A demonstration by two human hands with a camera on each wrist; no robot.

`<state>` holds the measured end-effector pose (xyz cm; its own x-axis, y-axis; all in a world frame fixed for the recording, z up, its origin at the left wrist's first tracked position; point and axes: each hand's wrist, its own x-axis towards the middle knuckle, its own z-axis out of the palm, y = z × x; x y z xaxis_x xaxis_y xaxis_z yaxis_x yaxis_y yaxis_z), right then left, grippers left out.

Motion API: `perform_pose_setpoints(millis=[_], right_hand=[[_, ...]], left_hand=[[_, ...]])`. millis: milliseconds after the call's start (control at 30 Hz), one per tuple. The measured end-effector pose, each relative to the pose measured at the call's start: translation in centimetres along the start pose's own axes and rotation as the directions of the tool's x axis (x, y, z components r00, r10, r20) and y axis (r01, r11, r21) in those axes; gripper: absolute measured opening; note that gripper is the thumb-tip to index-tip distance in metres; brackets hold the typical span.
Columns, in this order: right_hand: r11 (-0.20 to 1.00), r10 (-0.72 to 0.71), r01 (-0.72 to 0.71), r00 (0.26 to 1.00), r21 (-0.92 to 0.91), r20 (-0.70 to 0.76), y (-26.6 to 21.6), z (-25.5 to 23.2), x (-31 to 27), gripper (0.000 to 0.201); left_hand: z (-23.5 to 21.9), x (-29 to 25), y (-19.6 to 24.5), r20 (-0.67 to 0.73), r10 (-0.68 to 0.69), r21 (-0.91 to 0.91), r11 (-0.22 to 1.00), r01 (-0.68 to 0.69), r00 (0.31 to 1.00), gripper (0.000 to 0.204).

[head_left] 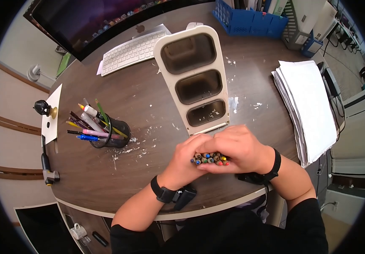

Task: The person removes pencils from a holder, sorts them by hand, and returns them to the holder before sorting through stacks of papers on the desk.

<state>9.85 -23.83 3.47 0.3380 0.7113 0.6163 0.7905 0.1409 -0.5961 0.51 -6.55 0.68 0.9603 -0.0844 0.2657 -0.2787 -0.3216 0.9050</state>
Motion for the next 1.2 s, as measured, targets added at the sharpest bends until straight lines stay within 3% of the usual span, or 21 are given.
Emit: perform_pose_setpoints(millis=[167, 233, 433, 767, 833, 1200], right_hand=[[1.0, -0.002, 0.002, 1.0, 0.003, -0.021, 0.0, 0.2, -0.1, 0.037], [0.999, 0.035, -0.035, 0.999, 0.014, -0.031, 0.1, -0.1, 0.1, 0.046], [0.994, 0.109, -0.11, 0.993, -0.003, -0.044, 0.3, 0.1, -0.2, 0.059], [0.988, 0.147, -0.151, 0.984, -0.032, -0.104, -0.1, 0.4, -0.3, 0.055], [0.995, 0.096, -0.099, 0.991, -0.034, -0.09, 0.2, 0.3, -0.4, 0.052], [0.999, 0.037, -0.036, 0.999, -0.028, 0.015, -0.1, -0.5, -0.2, 0.044]], left_hand=[[0.1, -0.6, -0.5, 0.004, 0.017, 0.01, 1.0, -0.017, 1.0, 0.044], [0.1, -0.9, -0.7, 0.02, -0.056, -0.013, 0.998, 0.057, 0.998, 0.046], [0.2, -0.7, -0.3, -0.006, -0.064, -0.031, 0.997, 0.064, 0.998, 0.047], [0.6, -0.6, -0.3, -0.065, -0.153, -0.109, 0.983, 0.146, 0.986, 0.055], [0.7, -0.5, -0.6, -0.091, -0.073, -0.085, 0.994, 0.066, 0.993, 0.059], [0.4, -0.4, -0.3, -0.056, -0.028, -0.049, 0.998, 0.025, 0.998, 0.055]])
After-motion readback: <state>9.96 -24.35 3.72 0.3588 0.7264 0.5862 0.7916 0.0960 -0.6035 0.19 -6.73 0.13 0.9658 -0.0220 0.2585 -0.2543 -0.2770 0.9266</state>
